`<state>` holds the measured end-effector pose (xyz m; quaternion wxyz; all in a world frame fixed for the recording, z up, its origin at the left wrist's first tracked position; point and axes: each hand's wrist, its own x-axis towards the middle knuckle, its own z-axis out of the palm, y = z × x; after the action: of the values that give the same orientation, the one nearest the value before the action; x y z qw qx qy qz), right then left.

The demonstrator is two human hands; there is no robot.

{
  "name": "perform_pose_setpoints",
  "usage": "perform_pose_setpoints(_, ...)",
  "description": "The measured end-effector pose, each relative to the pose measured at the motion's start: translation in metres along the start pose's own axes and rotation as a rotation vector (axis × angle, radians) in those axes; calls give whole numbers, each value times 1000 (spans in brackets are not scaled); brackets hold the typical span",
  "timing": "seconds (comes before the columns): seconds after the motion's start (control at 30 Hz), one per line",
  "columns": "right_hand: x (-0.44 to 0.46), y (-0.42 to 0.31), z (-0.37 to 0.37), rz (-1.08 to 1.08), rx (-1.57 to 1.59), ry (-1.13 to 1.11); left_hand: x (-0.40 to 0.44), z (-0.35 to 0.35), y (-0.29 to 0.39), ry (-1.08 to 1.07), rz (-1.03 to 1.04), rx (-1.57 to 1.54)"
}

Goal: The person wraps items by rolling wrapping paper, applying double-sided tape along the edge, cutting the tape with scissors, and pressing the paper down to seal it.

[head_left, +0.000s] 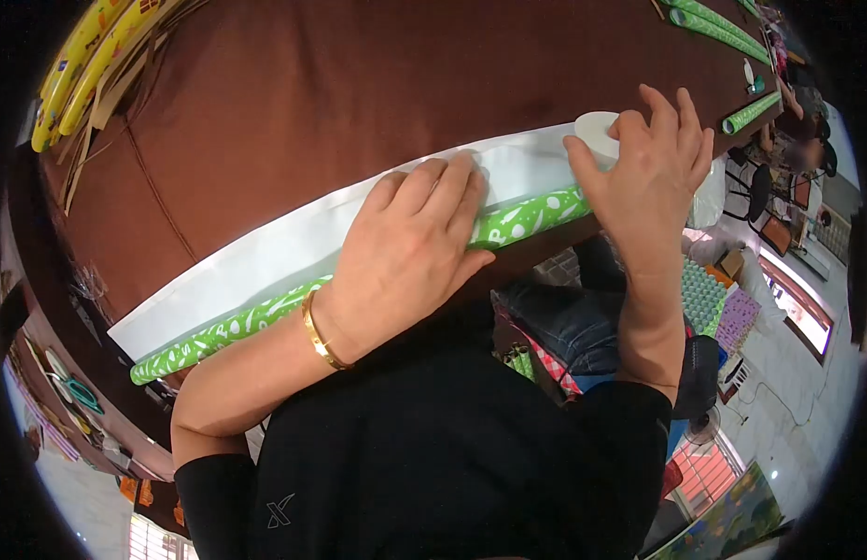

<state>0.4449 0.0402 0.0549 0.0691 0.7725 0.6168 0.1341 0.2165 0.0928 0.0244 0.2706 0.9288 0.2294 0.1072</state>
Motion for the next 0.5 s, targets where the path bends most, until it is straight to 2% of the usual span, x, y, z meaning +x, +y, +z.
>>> perform_pose_setpoints(0.23, -3, 1, -2, -5, 14, -1, 2, -2, 5, -93, -34, 23)
perform_pose_setpoints(0.5, -3, 2, 3, 14, 18, -3, 13, 1, 6, -73, -9, 34)
